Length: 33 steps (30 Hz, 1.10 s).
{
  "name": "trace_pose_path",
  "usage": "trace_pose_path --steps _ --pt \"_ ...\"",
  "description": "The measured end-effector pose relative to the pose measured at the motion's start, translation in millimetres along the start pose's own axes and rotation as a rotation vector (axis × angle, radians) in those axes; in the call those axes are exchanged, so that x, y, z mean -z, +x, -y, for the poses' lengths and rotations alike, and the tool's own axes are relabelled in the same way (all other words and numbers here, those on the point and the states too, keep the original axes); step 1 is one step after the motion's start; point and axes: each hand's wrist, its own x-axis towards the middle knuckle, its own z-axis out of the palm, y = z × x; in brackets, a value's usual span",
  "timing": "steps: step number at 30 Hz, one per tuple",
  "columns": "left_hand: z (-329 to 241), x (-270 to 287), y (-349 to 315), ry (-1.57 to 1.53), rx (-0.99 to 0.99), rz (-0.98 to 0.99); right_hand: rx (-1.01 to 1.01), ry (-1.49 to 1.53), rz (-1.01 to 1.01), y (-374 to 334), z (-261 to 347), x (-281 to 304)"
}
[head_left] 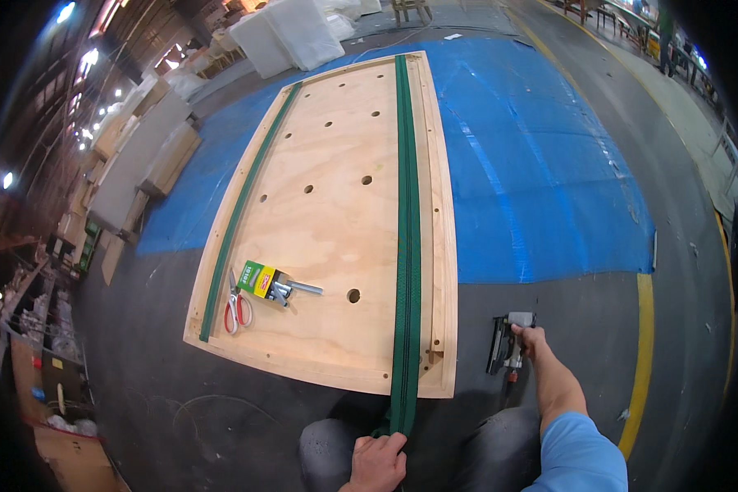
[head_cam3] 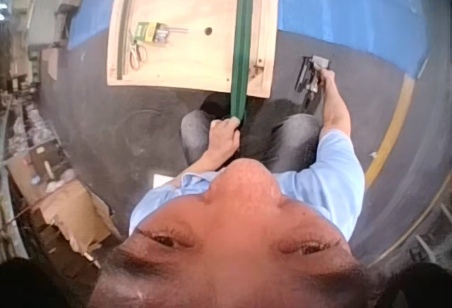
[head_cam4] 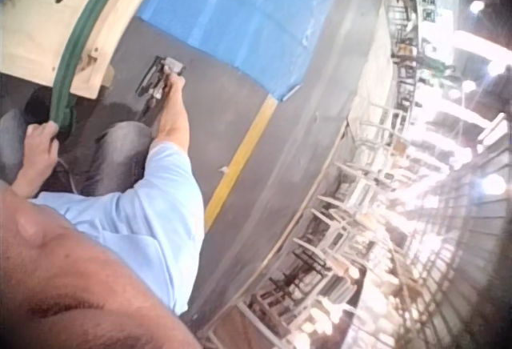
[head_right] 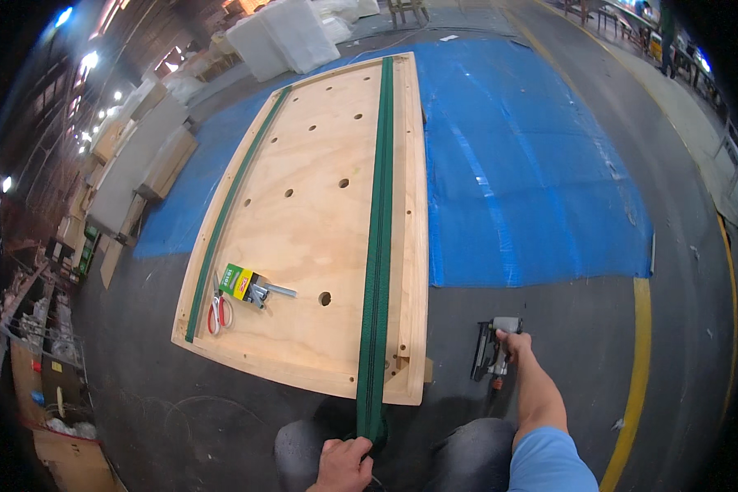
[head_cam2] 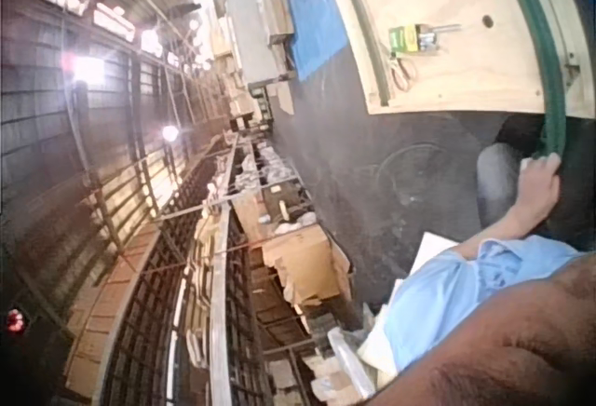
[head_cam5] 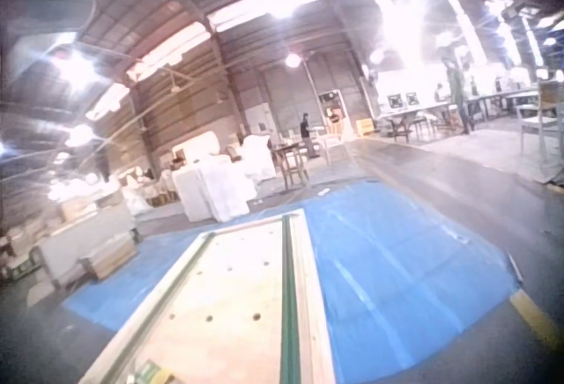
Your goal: The person walks to a wooden board, places tools on it, and then sits on the floor. They use a staple gun to attach a green fabric strip along the edges of the board, periodically reloading staples and cutting the fabric with scissors.
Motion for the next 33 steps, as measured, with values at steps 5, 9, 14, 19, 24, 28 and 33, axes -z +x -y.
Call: trace_pose_path --steps 5,9,14,19,24,28,33 --pt "-14.2 12.5 0.0 -0.005 0.017 -0.021 0.031 -0.381 -0.230 -2.4 -13.1 -7.6" --pt "-37.5 40.4 -8.0 -0.021 0.018 -0.008 0.062 -0.942 -0.157 -31.3 4.2 -10.2" --pt "-24.5 54.3 -14.0 -0.128 -0.074 0.000 0.993 -0.755 -0.330 -82.3 70.0 -0.9" --pt "-10.2 25.3 -33.7 -0.157 -0.183 0.066 0.740 -0.388 0.391 -244.8 155.4 -119.4" --pt "-3.5 35.6 -72.0 -0.321 -0.312 0.311 0.425 -0.276 0.465 -294.9 178.9 -126.1" --pt "7.6 42.3 -96.9 -0.361 -0.383 0.513 0.200 -0.113 0.611 -316.3 161.8 -180.9" --pt "22.9 38.8 -113.3 -0.380 -0.377 0.815 0.120 0.161 0.547 -313.9 161.3 -224.4"
